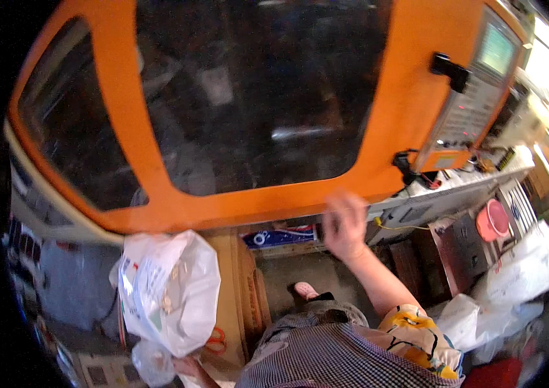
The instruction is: The person opens the injection molding machine door, removes white plastic parts, and places them into a bag. They then close the door and repeat the process, occasionally inspecting the parts and interacting with another worker.
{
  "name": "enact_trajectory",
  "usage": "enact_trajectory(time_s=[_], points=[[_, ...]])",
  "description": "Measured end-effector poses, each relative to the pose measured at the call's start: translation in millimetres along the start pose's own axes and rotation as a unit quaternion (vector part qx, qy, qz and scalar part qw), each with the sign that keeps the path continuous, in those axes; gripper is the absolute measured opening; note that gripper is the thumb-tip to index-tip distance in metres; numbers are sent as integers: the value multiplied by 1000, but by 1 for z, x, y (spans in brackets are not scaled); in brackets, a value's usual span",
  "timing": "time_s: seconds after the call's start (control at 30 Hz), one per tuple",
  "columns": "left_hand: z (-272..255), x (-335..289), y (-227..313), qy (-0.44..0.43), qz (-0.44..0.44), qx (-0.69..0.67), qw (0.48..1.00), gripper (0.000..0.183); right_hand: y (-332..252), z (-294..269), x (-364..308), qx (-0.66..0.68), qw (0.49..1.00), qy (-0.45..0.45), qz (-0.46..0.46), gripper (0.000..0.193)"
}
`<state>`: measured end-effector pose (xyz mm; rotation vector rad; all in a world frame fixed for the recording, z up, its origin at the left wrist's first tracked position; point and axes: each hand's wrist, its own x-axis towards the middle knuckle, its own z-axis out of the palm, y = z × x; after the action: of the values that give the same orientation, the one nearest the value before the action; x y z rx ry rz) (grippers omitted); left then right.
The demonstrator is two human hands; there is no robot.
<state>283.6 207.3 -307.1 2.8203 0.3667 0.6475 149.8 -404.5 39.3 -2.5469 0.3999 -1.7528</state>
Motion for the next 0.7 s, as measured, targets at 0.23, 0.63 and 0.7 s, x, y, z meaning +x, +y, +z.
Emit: enact_trajectory(time_s=[0.23,0.63,0.7], points=[[-63,2,32,159,71,320,931,49,150,-61,31,49,952,186,239,33],[-228,31,414,209,250,-436,839,28,130,-31,44,297,858,242,342,39],[-217,32,440,61,336,-516,786,30,107,-5,49,268,883,204,327,33]])
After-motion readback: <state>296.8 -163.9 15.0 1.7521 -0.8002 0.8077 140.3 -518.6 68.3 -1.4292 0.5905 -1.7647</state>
